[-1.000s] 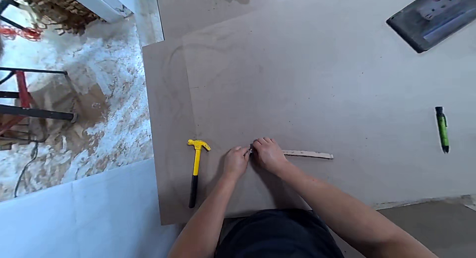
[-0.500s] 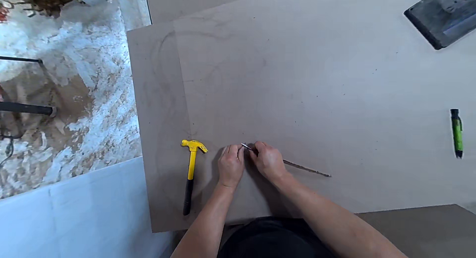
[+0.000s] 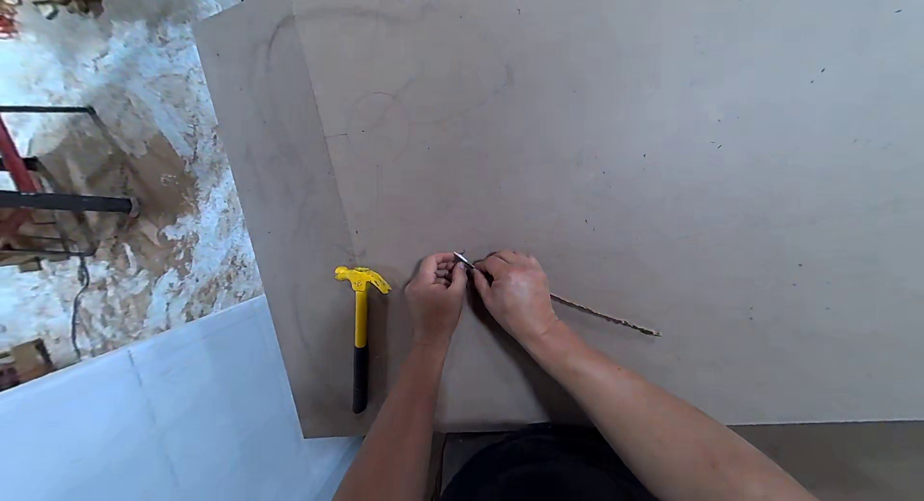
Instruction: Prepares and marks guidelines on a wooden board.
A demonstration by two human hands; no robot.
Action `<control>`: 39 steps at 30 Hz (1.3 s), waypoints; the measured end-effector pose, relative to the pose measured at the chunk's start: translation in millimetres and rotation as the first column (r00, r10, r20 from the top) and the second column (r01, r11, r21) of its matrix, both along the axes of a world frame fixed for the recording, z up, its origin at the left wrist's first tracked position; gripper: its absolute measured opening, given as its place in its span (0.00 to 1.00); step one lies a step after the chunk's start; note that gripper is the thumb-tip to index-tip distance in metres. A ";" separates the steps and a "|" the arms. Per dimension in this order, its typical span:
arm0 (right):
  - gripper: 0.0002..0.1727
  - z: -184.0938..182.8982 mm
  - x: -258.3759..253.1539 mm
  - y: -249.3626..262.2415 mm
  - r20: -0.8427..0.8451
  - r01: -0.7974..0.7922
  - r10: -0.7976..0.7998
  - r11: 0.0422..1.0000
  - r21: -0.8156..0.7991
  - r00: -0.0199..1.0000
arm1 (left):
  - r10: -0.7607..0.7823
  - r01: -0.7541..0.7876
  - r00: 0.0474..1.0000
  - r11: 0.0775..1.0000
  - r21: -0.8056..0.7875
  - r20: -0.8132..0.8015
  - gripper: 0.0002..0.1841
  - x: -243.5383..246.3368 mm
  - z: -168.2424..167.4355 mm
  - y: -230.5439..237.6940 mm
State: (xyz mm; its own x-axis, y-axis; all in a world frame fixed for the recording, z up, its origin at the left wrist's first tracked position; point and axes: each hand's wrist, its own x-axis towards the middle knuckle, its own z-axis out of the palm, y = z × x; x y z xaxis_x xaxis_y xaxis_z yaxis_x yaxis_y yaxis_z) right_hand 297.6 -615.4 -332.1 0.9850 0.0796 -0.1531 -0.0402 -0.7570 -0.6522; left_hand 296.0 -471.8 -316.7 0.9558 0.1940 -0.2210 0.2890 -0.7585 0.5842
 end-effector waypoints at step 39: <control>0.11 3.6 10.2 -1.5 -0.127 -0.010 0.009 1.000 -0.008 0.992 | -0.003 -0.008 0.998 0.987 0.159 0.067 0.02 14.2 -13.1 -6.3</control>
